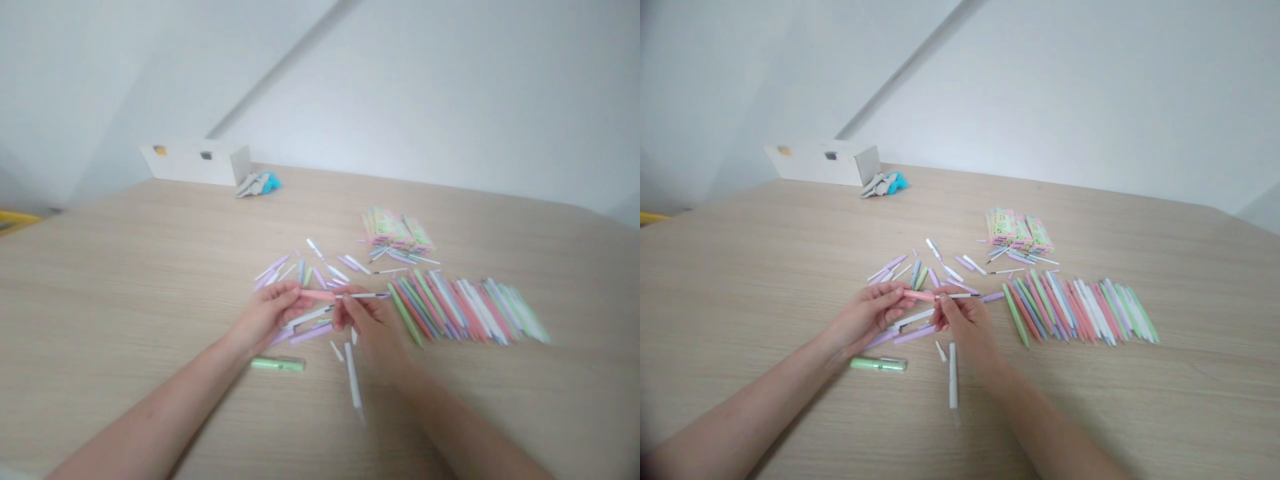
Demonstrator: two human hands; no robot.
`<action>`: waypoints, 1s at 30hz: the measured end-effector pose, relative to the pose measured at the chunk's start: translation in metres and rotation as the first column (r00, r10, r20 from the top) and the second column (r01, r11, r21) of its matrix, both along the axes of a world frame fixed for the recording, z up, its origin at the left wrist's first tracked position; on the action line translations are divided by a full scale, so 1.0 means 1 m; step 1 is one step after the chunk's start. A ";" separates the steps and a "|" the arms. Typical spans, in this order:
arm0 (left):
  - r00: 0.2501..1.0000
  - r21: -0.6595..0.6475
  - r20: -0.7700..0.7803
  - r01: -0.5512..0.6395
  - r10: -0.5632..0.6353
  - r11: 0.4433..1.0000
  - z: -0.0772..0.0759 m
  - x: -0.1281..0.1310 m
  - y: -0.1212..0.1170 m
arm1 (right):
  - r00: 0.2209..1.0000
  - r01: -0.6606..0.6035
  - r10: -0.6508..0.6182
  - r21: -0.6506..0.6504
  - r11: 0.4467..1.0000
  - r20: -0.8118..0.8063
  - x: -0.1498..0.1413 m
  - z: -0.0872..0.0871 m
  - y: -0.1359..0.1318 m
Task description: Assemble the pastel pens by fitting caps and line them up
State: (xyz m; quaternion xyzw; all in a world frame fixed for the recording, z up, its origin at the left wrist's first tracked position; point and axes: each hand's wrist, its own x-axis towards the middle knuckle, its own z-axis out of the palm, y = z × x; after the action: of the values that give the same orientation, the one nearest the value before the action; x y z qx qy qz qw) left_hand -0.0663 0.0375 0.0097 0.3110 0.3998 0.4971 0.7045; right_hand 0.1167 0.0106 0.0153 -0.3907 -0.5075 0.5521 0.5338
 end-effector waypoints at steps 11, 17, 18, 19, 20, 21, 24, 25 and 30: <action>0.998 -0.053 0.062 -0.005 0.008 0.999 -0.003 -0.002 0.002 | 0.976 0.017 -0.014 0.010 1.000 -0.215 0.003 0.002 0.002; 0.998 -0.008 0.059 -0.017 0.018 1.000 -0.003 -0.001 0.001 | 0.979 0.154 -0.146 0.049 0.987 -0.140 0.006 0.003 0.002; 0.998 0.001 0.056 -0.024 0.024 1.000 -0.003 -0.001 0.001 | 0.981 0.164 -0.157 0.057 0.985 -0.110 0.007 0.002 0.002; 0.998 0.008 0.052 -0.034 0.034 0.999 -0.003 -0.001 0.001 | 0.984 0.169 -0.163 0.067 0.983 -0.076 0.008 0.002 0.002; 0.998 0.015 0.047 -0.045 0.044 0.999 -0.003 -0.001 0.002 | 0.985 0.173 -0.170 0.078 0.982 -0.041 0.008 0.002 0.002; 0.998 0.020 0.042 -0.055 0.054 0.998 -0.002 -0.001 0.002 | 0.984 0.177 -0.177 0.088 0.980 -0.008 0.009 0.002 0.002; 0.997 0.034 0.024 -0.076 0.076 0.997 -0.001 0.000 0.002 | 0.978 0.191 -0.198 0.102 0.976 0.061 0.011 0.002 0.003; 0.997 0.039 0.020 -0.078 0.077 0.996 -0.001 0.000 0.002 | 0.977 0.192 -0.200 0.102 0.976 0.074 0.011 0.002 0.003; 0.998 0.081 0.004 -0.069 0.069 0.994 -0.003 0.001 0.000 | 0.978 0.181 -0.190 0.099 0.978 0.090 0.010 0.001 0.003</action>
State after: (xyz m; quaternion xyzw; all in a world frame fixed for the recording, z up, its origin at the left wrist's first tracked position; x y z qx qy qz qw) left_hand -0.0654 0.0371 0.0071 0.3250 0.3896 0.5372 0.6738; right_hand 0.1271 0.0135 0.0161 -0.4388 -0.5193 0.4561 0.5743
